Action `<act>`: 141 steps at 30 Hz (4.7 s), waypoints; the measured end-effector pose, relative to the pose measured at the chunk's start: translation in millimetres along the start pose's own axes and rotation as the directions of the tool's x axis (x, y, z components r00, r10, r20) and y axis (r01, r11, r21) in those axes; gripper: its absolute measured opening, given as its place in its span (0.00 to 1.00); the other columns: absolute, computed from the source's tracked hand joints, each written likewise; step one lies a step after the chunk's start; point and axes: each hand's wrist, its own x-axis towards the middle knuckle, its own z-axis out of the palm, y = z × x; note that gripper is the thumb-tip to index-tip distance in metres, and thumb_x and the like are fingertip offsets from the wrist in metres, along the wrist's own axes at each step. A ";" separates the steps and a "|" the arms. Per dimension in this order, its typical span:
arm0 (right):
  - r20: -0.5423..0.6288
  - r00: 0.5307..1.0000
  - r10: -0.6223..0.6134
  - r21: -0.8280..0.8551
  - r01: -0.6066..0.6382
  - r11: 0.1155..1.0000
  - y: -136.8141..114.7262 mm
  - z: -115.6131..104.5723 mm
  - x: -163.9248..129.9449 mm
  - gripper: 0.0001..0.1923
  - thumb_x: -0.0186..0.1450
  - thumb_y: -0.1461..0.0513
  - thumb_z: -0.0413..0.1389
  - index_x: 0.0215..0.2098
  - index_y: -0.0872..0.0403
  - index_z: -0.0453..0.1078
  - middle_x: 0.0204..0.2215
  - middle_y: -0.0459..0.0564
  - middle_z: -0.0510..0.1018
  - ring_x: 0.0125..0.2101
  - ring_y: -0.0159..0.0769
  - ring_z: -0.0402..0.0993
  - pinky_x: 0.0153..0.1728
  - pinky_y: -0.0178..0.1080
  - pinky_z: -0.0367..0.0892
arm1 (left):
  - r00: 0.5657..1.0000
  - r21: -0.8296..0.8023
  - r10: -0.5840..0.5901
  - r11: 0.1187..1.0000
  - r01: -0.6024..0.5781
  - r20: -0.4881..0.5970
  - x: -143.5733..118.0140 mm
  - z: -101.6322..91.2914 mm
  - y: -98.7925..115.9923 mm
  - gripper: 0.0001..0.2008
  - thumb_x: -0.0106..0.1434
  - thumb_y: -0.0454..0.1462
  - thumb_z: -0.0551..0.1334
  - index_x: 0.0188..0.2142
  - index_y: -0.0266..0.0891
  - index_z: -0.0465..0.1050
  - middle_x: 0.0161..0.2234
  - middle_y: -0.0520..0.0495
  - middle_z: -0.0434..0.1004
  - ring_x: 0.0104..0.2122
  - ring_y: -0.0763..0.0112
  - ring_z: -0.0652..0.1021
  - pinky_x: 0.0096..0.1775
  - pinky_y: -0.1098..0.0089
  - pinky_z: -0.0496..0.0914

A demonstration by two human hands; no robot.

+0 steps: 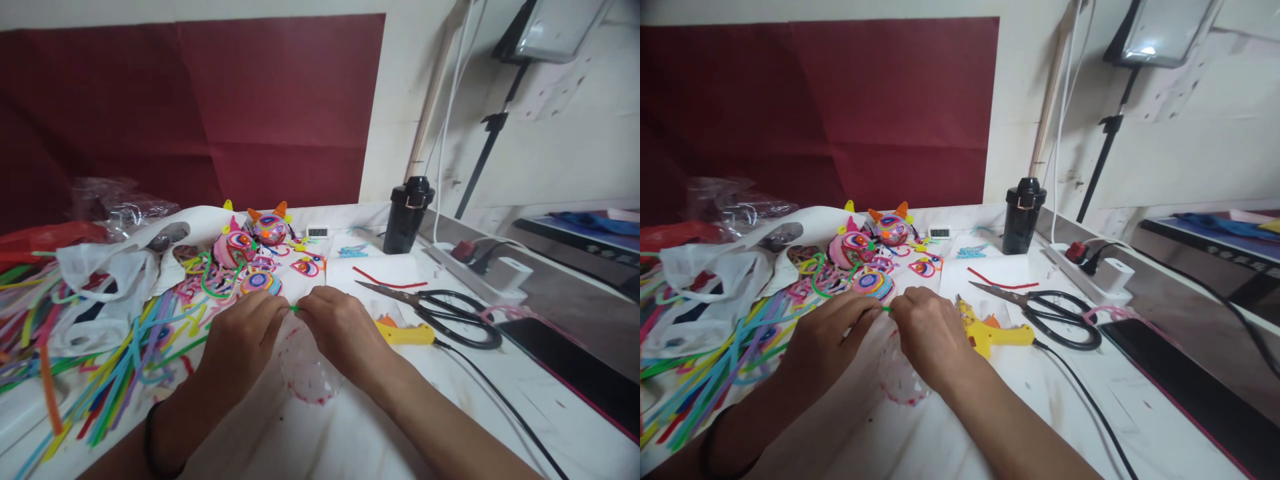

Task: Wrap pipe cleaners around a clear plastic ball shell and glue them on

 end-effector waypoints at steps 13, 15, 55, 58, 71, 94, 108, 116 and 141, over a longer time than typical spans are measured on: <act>-0.150 0.939 0.311 0.576 -0.172 0.799 -4.8 3.8 -0.4 0.07 0.60 0.66 0.59 0.25 0.54 0.77 0.23 0.47 0.80 0.23 0.32 0.72 0.27 0.34 0.62 | 0.967 -0.299 -0.254 0.922 0.245 0.008 7.6 -4.6 9.8 0.09 0.63 0.37 0.59 0.28 0.40 0.73 0.25 0.53 0.77 0.25 0.72 0.76 0.30 0.73 0.67; -0.105 0.909 0.404 0.693 -0.224 0.685 -7.2 6.3 0.5 0.06 0.58 0.65 0.60 0.24 0.54 0.77 0.21 0.46 0.79 0.22 0.32 0.70 0.25 0.34 0.62 | 0.950 -0.354 -0.313 0.887 0.298 0.016 7.7 -3.1 12.2 0.09 0.62 0.38 0.59 0.27 0.40 0.74 0.24 0.54 0.76 0.24 0.73 0.75 0.28 0.73 0.66; -0.174 0.956 0.235 0.499 -0.120 0.858 -1.7 7.9 -0.8 0.07 0.61 0.69 0.58 0.28 0.55 0.78 0.24 0.47 0.80 0.25 0.31 0.73 0.28 0.32 0.62 | 0.984 -0.207 -0.180 0.962 0.177 0.007 5.1 -0.1 6.6 0.08 0.64 0.36 0.58 0.29 0.39 0.72 0.23 0.55 0.76 0.22 0.75 0.75 0.27 0.75 0.66; -0.161 0.924 0.348 0.647 -0.167 0.744 -4.5 11.1 -0.3 0.07 0.59 0.67 0.59 0.26 0.54 0.78 0.23 0.46 0.79 0.24 0.31 0.72 0.27 0.33 0.62 | 0.963 -0.293 -0.266 0.918 0.266 0.040 5.5 -0.6 9.4 0.08 0.64 0.37 0.58 0.28 0.39 0.72 0.20 0.57 0.75 0.20 0.76 0.74 0.24 0.76 0.64; 0.217 0.793 0.570 0.961 -0.276 0.018 -13.1 15.1 6.6 0.10 0.48 0.58 0.67 0.23 0.57 0.77 0.13 0.42 0.71 0.15 0.26 0.61 0.18 0.31 0.57 | 0.860 -0.587 -0.450 0.638 0.499 0.241 7.9 3.0 9.1 0.10 0.63 0.39 0.57 0.27 0.39 0.71 0.17 0.57 0.68 0.17 0.77 0.69 0.21 0.76 0.62; -0.047 0.995 0.087 0.181 -0.077 0.980 -0.7 2.0 0.2 0.09 0.64 0.68 0.55 0.27 0.56 0.73 0.25 0.50 0.77 0.26 0.34 0.72 0.28 0.33 0.60 | 0.995 -0.139 -0.090 0.986 0.095 0.041 6.1 -2.8 1.8 0.11 0.66 0.36 0.53 0.32 0.39 0.74 0.29 0.50 0.80 0.28 0.69 0.79 0.31 0.72 0.69; -0.004 0.852 0.524 0.789 -0.319 0.525 -9.1 15.0 1.3 0.07 0.56 0.60 0.58 0.25 0.55 0.76 0.16 0.44 0.72 0.17 0.30 0.63 0.18 0.32 0.57 | 0.889 -0.484 -0.427 0.751 0.449 0.163 9.3 -2.0 13.3 0.11 0.62 0.40 0.58 0.24 0.40 0.71 0.20 0.55 0.74 0.19 0.75 0.72 0.24 0.75 0.64; 0.191 0.778 0.599 0.959 -0.279 0.056 -18.6 16.8 6.0 0.09 0.48 0.59 0.65 0.23 0.56 0.75 0.13 0.43 0.72 0.14 0.27 0.63 0.15 0.32 0.61 | 0.838 -0.632 -0.501 0.582 0.511 0.216 7.3 5.1 14.6 0.10 0.61 0.40 0.59 0.26 0.39 0.71 0.19 0.54 0.75 0.18 0.75 0.72 0.20 0.75 0.63; -0.073 0.984 0.161 0.458 -0.110 0.882 1.8 -0.3 0.8 0.08 0.58 0.71 0.59 0.22 0.57 0.74 0.19 0.43 0.75 0.21 0.27 0.66 0.25 0.31 0.57 | 0.969 -0.318 -0.120 0.930 0.187 0.217 7.1 -4.3 0.7 0.10 0.65 0.37 0.55 0.29 0.40 0.71 0.23 0.55 0.73 0.22 0.75 0.72 0.27 0.74 0.63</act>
